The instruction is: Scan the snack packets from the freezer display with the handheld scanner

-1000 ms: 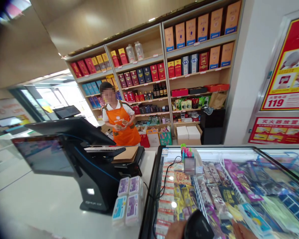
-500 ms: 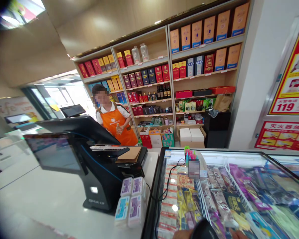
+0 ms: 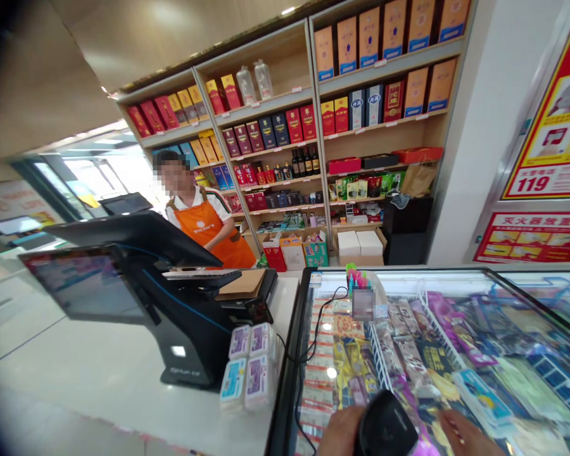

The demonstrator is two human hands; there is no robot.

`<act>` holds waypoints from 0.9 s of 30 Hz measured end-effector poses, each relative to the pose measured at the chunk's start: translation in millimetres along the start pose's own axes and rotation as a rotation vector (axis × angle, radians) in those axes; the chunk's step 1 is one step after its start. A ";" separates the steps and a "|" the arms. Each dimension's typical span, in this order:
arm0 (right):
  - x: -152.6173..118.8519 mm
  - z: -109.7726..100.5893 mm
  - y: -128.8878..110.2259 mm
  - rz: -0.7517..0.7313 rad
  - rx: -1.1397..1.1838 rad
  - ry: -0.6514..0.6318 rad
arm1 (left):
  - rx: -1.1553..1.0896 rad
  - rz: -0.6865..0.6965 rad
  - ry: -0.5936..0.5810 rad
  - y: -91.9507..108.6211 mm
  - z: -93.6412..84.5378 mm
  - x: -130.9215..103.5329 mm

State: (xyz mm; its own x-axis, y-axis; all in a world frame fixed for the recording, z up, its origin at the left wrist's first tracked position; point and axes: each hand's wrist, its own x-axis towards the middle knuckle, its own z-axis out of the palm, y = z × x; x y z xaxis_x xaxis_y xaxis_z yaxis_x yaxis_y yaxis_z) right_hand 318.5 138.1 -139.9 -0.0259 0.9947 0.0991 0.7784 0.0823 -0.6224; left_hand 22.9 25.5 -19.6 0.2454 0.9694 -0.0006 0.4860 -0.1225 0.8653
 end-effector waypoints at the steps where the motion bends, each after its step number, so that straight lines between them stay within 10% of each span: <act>1: -3.8 -7.3 -4.8 0.016 -0.023 -0.041 | -0.025 0.048 0.025 5.0 -1.6 -5.0; 8: -29.1 -41.2 -40.1 0.096 -0.218 -0.118 | -0.001 0.059 0.116 23.6 0.0 -15.5; 19: -16.9 -68.0 18.7 0.276 -0.344 0.060 | 0.050 0.071 0.060 17.6 2.1 -7.7; 27: 19.8 -52.3 18.3 0.307 -0.419 0.008 | 0.034 0.063 0.079 16.8 0.0 -11.3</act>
State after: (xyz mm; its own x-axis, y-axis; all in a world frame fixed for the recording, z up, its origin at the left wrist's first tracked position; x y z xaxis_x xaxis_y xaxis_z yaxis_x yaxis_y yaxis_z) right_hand 365.0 156.0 -108.7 0.2464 0.9687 -0.0319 0.9338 -0.2461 -0.2597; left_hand 28.3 12.5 -5.0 0.2100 0.9731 0.0944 0.4999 -0.1898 0.8450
